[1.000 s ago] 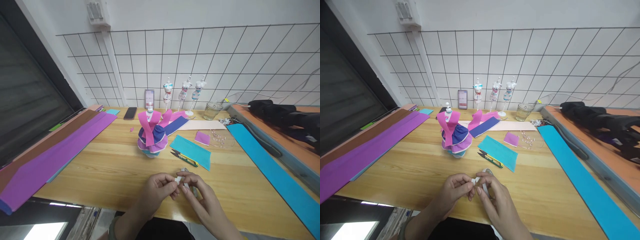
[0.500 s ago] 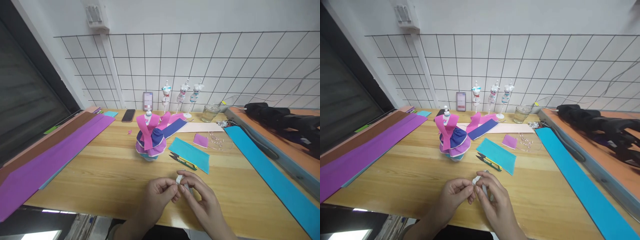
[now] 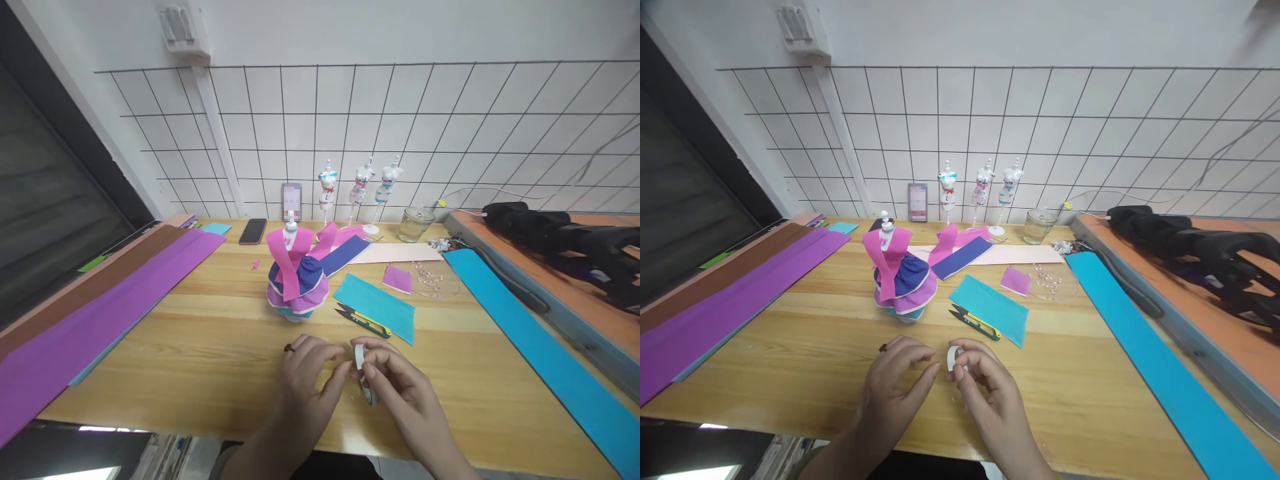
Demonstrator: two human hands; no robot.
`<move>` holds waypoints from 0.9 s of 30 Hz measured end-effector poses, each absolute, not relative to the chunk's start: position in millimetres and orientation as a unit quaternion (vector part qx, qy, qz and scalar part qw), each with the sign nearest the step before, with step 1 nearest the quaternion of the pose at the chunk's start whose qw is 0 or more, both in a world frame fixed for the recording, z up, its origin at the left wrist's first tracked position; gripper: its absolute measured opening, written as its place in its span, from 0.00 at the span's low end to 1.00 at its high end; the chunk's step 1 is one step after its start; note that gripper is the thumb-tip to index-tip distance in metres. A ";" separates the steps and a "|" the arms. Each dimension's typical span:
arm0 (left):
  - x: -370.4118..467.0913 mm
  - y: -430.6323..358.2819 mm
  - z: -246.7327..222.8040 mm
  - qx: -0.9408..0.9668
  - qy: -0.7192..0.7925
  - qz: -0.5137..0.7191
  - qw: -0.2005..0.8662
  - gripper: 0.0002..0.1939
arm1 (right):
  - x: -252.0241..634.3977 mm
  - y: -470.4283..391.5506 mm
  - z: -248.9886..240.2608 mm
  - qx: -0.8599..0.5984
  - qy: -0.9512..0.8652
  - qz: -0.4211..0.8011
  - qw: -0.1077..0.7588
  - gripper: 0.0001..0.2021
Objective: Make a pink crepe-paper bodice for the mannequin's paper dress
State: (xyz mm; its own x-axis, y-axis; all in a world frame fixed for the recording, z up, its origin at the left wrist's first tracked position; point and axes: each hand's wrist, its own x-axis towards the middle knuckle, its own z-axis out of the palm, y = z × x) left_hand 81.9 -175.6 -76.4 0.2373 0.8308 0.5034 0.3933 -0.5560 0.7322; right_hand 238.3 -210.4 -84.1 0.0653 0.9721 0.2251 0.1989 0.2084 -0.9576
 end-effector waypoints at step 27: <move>78.2 -169.6 -62.8 0.808 0.342 0.402 0.263 0.11 | 241.2 -217.3 -77.7 -0.511 -0.698 0.278 0.419 0.08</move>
